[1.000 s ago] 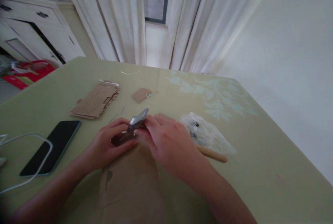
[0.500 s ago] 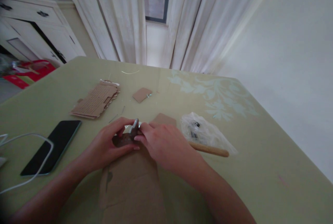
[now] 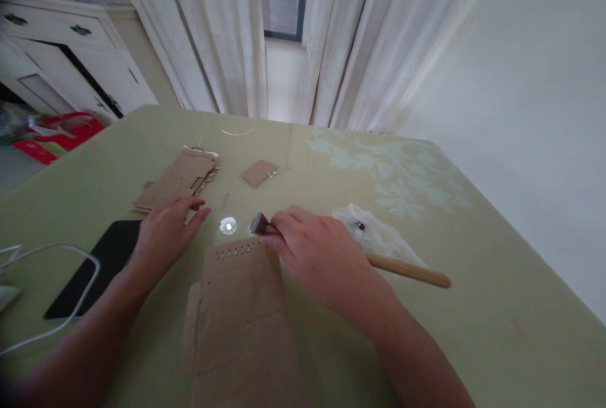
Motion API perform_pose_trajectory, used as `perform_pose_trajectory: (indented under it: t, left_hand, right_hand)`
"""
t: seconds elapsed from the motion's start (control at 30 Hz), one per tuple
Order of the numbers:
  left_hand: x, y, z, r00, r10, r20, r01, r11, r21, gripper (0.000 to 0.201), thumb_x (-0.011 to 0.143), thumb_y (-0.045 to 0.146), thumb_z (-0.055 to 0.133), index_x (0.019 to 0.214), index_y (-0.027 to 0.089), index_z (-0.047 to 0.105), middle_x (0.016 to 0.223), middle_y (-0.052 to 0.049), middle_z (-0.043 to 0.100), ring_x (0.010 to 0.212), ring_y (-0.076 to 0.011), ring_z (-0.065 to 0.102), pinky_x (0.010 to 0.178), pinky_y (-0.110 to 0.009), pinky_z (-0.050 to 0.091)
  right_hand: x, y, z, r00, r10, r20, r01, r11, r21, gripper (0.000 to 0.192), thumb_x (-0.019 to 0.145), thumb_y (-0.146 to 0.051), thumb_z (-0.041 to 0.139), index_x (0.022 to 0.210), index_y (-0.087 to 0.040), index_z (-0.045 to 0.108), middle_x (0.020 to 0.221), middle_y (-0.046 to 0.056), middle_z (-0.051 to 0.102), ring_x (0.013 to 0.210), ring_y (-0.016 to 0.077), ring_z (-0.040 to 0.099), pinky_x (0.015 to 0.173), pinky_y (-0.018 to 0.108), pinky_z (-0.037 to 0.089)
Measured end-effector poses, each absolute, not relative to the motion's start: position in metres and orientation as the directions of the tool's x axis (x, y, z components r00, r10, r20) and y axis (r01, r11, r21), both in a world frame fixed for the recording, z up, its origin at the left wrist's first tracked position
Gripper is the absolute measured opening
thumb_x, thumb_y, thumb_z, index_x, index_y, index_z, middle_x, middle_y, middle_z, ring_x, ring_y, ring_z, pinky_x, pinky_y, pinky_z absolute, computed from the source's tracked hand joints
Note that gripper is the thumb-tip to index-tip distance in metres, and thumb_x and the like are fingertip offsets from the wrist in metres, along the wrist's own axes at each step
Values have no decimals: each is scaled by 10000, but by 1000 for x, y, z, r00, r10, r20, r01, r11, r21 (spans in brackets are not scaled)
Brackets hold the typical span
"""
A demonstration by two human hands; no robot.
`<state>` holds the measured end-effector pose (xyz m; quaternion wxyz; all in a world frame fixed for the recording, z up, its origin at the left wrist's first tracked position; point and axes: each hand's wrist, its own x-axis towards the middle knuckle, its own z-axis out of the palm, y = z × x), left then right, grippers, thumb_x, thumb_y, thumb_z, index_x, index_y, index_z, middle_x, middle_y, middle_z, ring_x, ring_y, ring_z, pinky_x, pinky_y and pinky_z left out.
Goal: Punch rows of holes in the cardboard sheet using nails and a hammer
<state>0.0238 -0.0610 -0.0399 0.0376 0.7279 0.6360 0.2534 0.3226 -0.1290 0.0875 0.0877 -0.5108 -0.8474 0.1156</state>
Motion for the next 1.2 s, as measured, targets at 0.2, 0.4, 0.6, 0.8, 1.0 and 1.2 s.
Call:
perform_pose_trajectory:
  t: [0.2, 0.4, 0.6, 0.8, 1.0, 1.2]
  left_hand:
    - [18, -52, -62, 104, 984, 141, 955, -139, 263, 217, 996, 286, 501, 864, 222, 662, 942, -152, 745, 946, -351, 703, 855, -452, 528]
    - [35, -64, -34, 89, 966, 242, 756, -224, 616, 282, 1019, 380, 524, 1072, 178, 714, 971, -111, 765, 871, -280, 700, 771, -394, 535]
    - [73, -103, 2, 139, 938, 317, 361, -346, 866, 177, 993, 398, 713, 1003, 242, 795, 955, -30, 817, 815, -198, 709, 727, -320, 519]
    - [85, -113, -1, 251, 908, 334, 408, -413, 814, 92, 974, 331, 759, 986, 271, 827, 904, 3, 821, 794, -183, 710, 726, -311, 511]
    - [85, -113, -4, 304, 873, 382, 452, -485, 749, 115, 1001, 319, 727, 978, 267, 826, 877, 4, 818, 735, -175, 670, 687, -311, 484]
    - [86, -113, -5, 333, 841, 426, 447, -538, 714, 80, 1000, 271, 741, 999, 281, 820, 857, 28, 808, 784, -174, 691, 735, -305, 488]
  right_hand:
    - [326, -129, 87, -455, 889, 46, 845, 448, -292, 205, 1138, -314, 571, 1118, -202, 742, 1088, 59, 792, 938, 258, 736, 794, 366, 468]
    - [328, -130, 88, -447, 893, 51, 849, 441, -291, 237, 1149, -340, 547, 1136, -207, 742, 1089, 62, 791, 966, 261, 741, 816, 373, 483]
    - [327, -129, 89, -445, 895, 9, 869, 435, -235, 244, 1155, -341, 541, 1124, -211, 745, 1038, 74, 790, 948, 252, 747, 776, 349, 471]
    - [327, -130, 90, -442, 897, -6, 883, 434, -180, 237, 1154, -339, 546, 1115, -199, 733, 1010, 78, 788, 917, 261, 754, 737, 351, 448]
    - [325, -130, 89, -451, 892, -15, 883, 445, -149, 227, 1145, -357, 571, 1106, -199, 730, 1008, 86, 788, 933, 269, 760, 719, 352, 438]
    - [325, -132, 88, -458, 889, -21, 879, 449, -162, 220, 1144, -348, 573, 1099, -201, 731, 1012, 84, 789, 920, 257, 758, 728, 345, 442]
